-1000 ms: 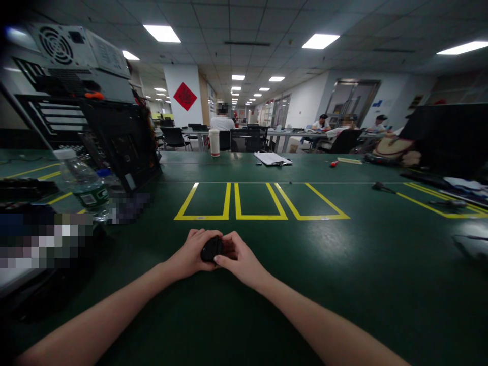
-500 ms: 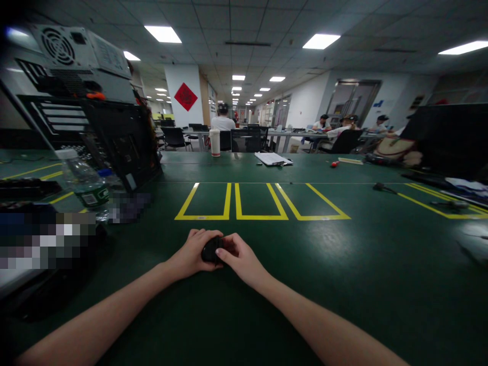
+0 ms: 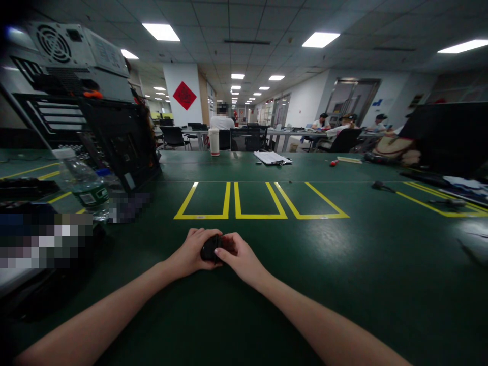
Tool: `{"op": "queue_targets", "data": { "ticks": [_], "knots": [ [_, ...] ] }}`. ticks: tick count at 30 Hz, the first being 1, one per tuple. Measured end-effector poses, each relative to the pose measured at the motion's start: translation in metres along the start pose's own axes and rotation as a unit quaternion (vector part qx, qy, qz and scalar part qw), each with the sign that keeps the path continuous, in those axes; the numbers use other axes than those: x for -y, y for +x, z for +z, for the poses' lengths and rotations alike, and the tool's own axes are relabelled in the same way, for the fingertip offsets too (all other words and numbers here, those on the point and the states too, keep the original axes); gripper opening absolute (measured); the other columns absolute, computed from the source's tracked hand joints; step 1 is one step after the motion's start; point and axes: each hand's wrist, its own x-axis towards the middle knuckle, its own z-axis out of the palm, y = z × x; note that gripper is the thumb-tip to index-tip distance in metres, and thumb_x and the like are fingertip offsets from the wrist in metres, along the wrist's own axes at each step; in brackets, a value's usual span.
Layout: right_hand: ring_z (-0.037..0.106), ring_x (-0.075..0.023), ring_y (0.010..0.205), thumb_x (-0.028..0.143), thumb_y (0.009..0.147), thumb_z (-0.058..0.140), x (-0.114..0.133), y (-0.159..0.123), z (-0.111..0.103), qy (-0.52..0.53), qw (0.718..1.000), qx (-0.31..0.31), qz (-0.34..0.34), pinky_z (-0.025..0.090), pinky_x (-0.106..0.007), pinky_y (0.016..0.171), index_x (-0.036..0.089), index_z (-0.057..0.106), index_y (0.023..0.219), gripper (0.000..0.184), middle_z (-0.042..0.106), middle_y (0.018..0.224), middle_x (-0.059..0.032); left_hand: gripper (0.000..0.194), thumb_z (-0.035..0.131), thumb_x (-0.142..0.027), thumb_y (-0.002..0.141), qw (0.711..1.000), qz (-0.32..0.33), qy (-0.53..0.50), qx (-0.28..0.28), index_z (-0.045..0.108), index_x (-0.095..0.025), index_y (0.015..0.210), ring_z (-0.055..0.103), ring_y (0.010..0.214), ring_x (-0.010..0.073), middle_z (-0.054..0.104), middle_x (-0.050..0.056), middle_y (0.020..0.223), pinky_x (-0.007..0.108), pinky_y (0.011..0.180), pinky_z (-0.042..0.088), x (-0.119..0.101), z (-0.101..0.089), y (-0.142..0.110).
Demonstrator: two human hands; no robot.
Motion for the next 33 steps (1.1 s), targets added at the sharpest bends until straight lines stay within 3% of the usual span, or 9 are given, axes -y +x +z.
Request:
{"op": "queue_targets", "data": {
  "ticks": [6,10,15,20,27,33],
  "knots": [
    [0.052,-0.0166,0.095,0.024,0.071,0.057,0.0058,-0.0058,0.0026,0.025,0.998,0.022,-0.047,0.044,-0.033,0.081,0.021,0.043,0.091,0.024,0.050,0.096,-0.0007,0.054,0.063,-0.031,0.064,1.000,-0.003,0.012,0.003,0.039,-0.023,0.111,0.047,0.090,0.0212,0.052,0.003,0.105,0.036,0.080,0.031,-0.0010,-0.0002,0.0013],
    [0.053,-0.0169,0.091,0.029,0.075,0.053,0.0052,-0.0058,0.0030,0.028,0.999,0.014,-0.030,0.046,-0.033,0.076,0.021,0.043,0.090,0.020,0.050,0.096,-0.0015,0.056,0.063,-0.034,0.065,1.000,0.003,0.010,-0.002,0.037,-0.022,0.113,0.047,0.092,0.0213,0.051,0.004,0.108,0.036,0.081,0.030,0.0008,0.0010,0.0012],
    [0.051,-0.0175,0.094,0.030,0.075,0.053,0.0007,-0.0024,0.0015,-0.005,1.000,-0.009,-0.018,0.044,-0.035,0.081,0.021,0.043,0.096,0.025,0.050,0.100,-0.0025,0.057,0.063,-0.034,0.065,1.000,-0.001,0.004,0.001,0.037,-0.024,0.113,0.047,0.093,0.0214,0.051,0.004,0.108,0.035,0.082,0.030,-0.0008,-0.0004,0.0004],
    [0.050,-0.0173,0.097,0.029,0.075,0.052,0.0043,-0.0041,0.0014,-0.013,1.000,0.011,-0.022,0.042,-0.036,0.084,0.021,0.045,0.097,0.024,0.051,0.100,-0.0020,0.054,0.063,-0.033,0.065,1.000,-0.004,0.003,0.003,0.038,-0.024,0.112,0.048,0.091,0.0210,0.052,0.003,0.105,0.035,0.081,0.030,-0.0028,-0.0019,0.0006],
    [0.054,-0.0169,0.091,0.030,0.074,0.053,0.0086,-0.0072,0.0028,0.032,0.999,0.020,-0.029,0.047,-0.033,0.075,0.022,0.043,0.091,0.021,0.050,0.098,-0.0012,0.058,0.064,-0.034,0.064,1.000,0.000,0.006,-0.008,0.037,-0.024,0.114,0.047,0.091,0.0214,0.052,0.003,0.107,0.035,0.081,0.030,0.0008,0.0011,0.0005],
    [0.051,-0.0174,0.096,0.030,0.074,0.053,0.0007,-0.0023,0.0017,-0.002,1.000,-0.009,-0.017,0.044,-0.035,0.081,0.021,0.043,0.099,0.028,0.050,0.102,-0.0032,0.057,0.064,-0.034,0.063,1.000,0.003,0.004,-0.009,0.037,-0.024,0.113,0.047,0.093,0.0205,0.052,0.002,0.107,0.034,0.082,0.030,0.0048,0.0065,0.0010]
  ]
}}
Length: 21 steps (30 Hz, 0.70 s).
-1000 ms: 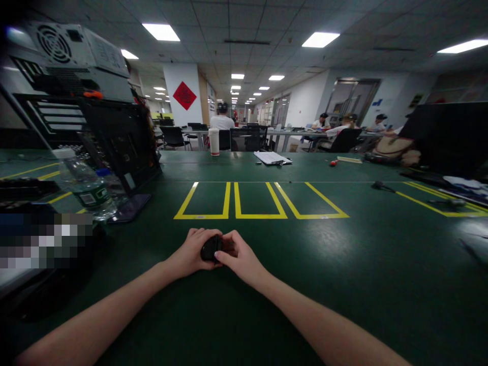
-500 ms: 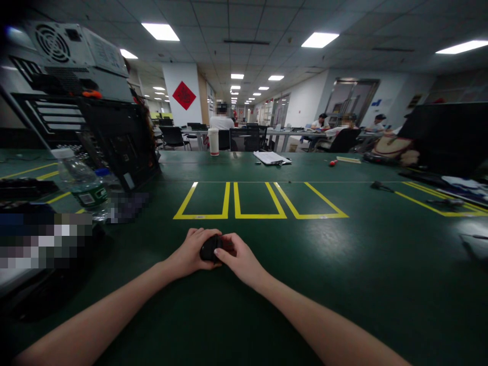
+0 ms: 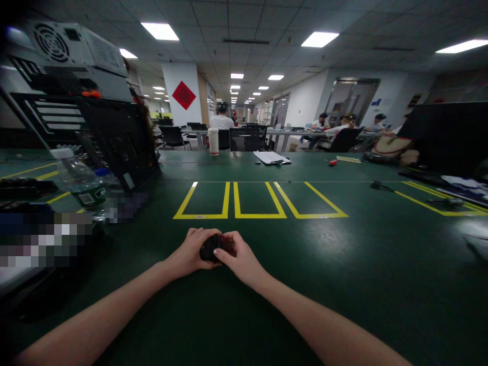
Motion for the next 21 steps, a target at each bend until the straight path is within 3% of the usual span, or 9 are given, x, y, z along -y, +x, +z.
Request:
{"op": "queue_targets", "data": {
  "ticks": [4,11,17,21],
  "knots": [
    [0.051,-0.0169,0.095,0.028,0.074,0.054,0.000,0.000,0.000,-0.003,1.000,0.016,-0.009,0.043,-0.035,0.083,0.020,0.045,0.096,0.025,0.051,0.099,-0.0023,0.060,0.067,-0.032,0.060,1.000,-0.004,0.013,-0.016,0.038,-0.024,0.111,0.048,0.091,0.0215,0.052,0.003,0.107,0.035,0.080,0.029,0.003,0.004,0.001],
    [0.054,-0.0170,0.090,0.029,0.075,0.052,0.006,-0.003,0.001,0.025,0.999,0.022,-0.013,0.049,-0.033,0.073,0.022,0.043,0.091,0.021,0.051,0.096,-0.0013,0.056,0.063,-0.034,0.065,1.000,0.002,0.002,0.005,0.037,-0.024,0.114,0.048,0.092,0.0212,0.051,0.004,0.108,0.035,0.081,0.030,-0.005,-0.007,-0.001],
    [0.050,-0.0171,0.097,0.029,0.075,0.052,0.002,-0.001,0.000,-0.008,1.000,-0.001,-0.003,0.044,-0.035,0.083,0.022,0.043,0.099,0.027,0.050,0.102,-0.0022,0.056,0.063,-0.034,0.065,1.000,-0.003,-0.012,0.006,0.036,-0.024,0.113,0.047,0.092,0.0207,0.051,0.003,0.107,0.035,0.082,0.030,-0.003,-0.004,-0.001],
    [0.050,-0.0174,0.097,0.030,0.075,0.052,0.003,-0.002,-0.001,-0.009,1.000,0.017,0.001,0.043,-0.036,0.084,0.021,0.044,0.099,0.026,0.050,0.102,-0.0024,0.055,0.063,-0.033,0.065,1.000,-0.007,-0.014,0.009,0.037,-0.024,0.112,0.047,0.092,0.0208,0.051,0.003,0.107,0.036,0.082,0.030,-0.003,-0.005,-0.001]
  ]
}}
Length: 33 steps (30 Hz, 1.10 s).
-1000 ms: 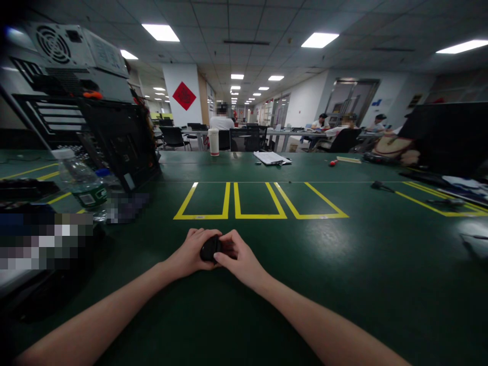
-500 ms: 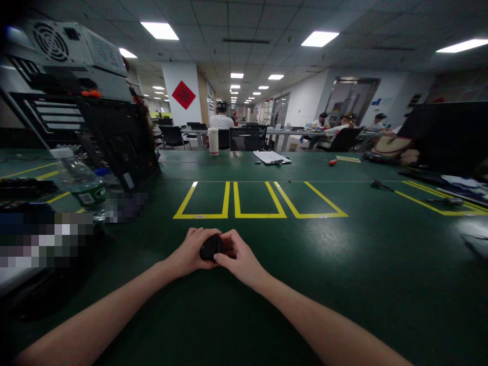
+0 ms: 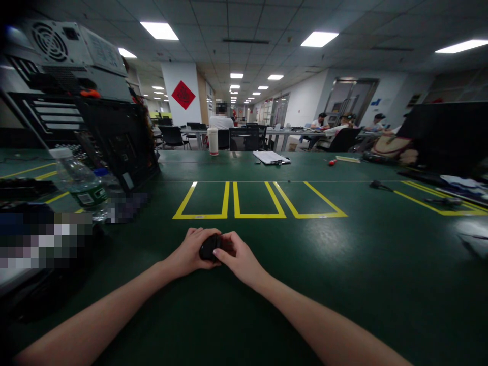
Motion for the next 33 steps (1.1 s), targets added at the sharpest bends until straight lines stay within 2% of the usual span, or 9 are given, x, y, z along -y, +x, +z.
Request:
{"op": "queue_targets", "data": {
  "ticks": [4,8,13,16,21,25,28,33],
  "knots": [
    [0.050,-0.0174,0.098,0.027,0.073,0.055,0.004,-0.002,0.001,0.012,1.000,0.010,-0.023,0.044,-0.034,0.081,0.022,0.043,0.094,0.024,0.050,0.101,-0.0012,0.054,0.062,-0.032,0.066,1.000,0.001,0.002,0.008,0.037,-0.023,0.113,0.046,0.093,0.0208,0.051,0.003,0.107,0.035,0.082,0.030,-0.001,-0.002,-0.001],
    [0.053,-0.0167,0.092,0.030,0.076,0.051,0.002,0.000,0.002,0.020,1.000,0.000,-0.021,0.046,-0.033,0.077,0.021,0.044,0.091,0.019,0.051,0.097,-0.0013,0.058,0.063,-0.034,0.064,1.000,0.008,0.008,-0.007,0.036,-0.024,0.114,0.046,0.092,0.0212,0.050,0.003,0.108,0.035,0.082,0.029,0.003,0.004,0.001],
    [0.051,-0.0164,0.095,0.030,0.076,0.052,-0.005,0.004,0.001,-0.007,0.999,-0.027,-0.014,0.042,-0.035,0.085,0.020,0.044,0.097,0.025,0.051,0.098,-0.0023,0.060,0.067,-0.033,0.060,0.999,0.010,0.016,-0.033,0.037,-0.024,0.111,0.047,0.090,0.0210,0.052,0.002,0.104,0.035,0.081,0.028,0.008,0.012,0.002],
    [0.050,-0.0169,0.095,0.031,0.077,0.050,-0.004,0.003,0.001,-0.017,1.000,-0.018,-0.005,0.042,-0.036,0.085,0.021,0.045,0.099,0.025,0.051,0.099,-0.0026,0.058,0.066,-0.034,0.061,1.000,0.009,0.011,-0.023,0.037,-0.024,0.111,0.047,0.090,0.0206,0.052,0.002,0.105,0.035,0.081,0.029,0.006,0.008,0.002],
    [0.051,-0.0168,0.097,0.025,0.073,0.055,0.003,-0.002,0.002,0.004,0.999,0.002,-0.038,0.044,-0.033,0.081,0.022,0.044,0.094,0.023,0.050,0.098,-0.0007,0.053,0.062,-0.032,0.065,1.000,0.009,0.009,-0.007,0.038,-0.024,0.112,0.048,0.091,0.0197,0.052,0.002,0.105,0.034,0.081,0.030,0.001,0.001,0.000],
    [0.052,-0.0170,0.095,0.028,0.076,0.051,0.003,-0.002,0.001,0.022,0.999,0.000,-0.025,0.046,-0.033,0.079,0.022,0.044,0.092,0.019,0.051,0.099,-0.0011,0.058,0.064,-0.034,0.063,1.000,0.008,0.010,-0.016,0.036,-0.023,0.113,0.047,0.092,0.0208,0.051,0.003,0.106,0.035,0.082,0.030,0.004,0.005,0.000],
    [0.051,-0.0165,0.096,0.029,0.077,0.051,-0.001,0.001,0.001,0.011,1.000,-0.019,-0.021,0.043,-0.034,0.083,0.022,0.044,0.094,0.020,0.051,0.099,-0.0013,0.059,0.065,-0.034,0.062,1.000,0.004,0.006,-0.019,0.037,-0.024,0.113,0.047,0.092,0.0208,0.051,0.002,0.106,0.035,0.083,0.029,0.006,0.007,0.001],
    [0.050,-0.0167,0.097,0.030,0.077,0.050,-0.003,0.002,0.000,-0.008,1.000,-0.013,-0.005,0.042,-0.035,0.085,0.021,0.045,0.099,0.024,0.051,0.101,-0.0022,0.056,0.063,-0.034,0.065,1.000,0.001,-0.006,-0.002,0.036,-0.024,0.113,0.046,0.095,0.0207,0.051,0.003,0.108,0.036,0.084,0.029,0.000,0.000,0.000]
  ]
}}
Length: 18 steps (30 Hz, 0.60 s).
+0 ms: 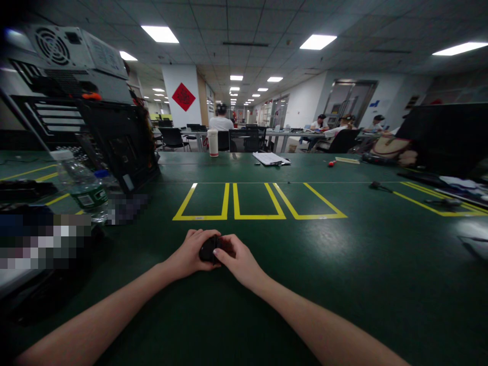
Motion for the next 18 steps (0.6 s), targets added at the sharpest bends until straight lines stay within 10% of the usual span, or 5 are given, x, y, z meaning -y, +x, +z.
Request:
{"op": "queue_targets", "data": {
  "ticks": [18],
  "knots": [
    [0.051,-0.0166,0.097,0.030,0.076,0.051,-0.001,0.000,0.000,0.007,1.000,0.007,-0.005,0.042,-0.036,0.086,0.020,0.045,0.098,0.024,0.052,0.100,-0.0022,0.058,0.064,-0.035,0.064,1.000,-0.002,0.018,-0.007,0.037,-0.024,0.114,0.048,0.093,0.0213,0.052,0.003,0.106,0.036,0.082,0.031,0.000,0.001,0.001]
  ]
}}
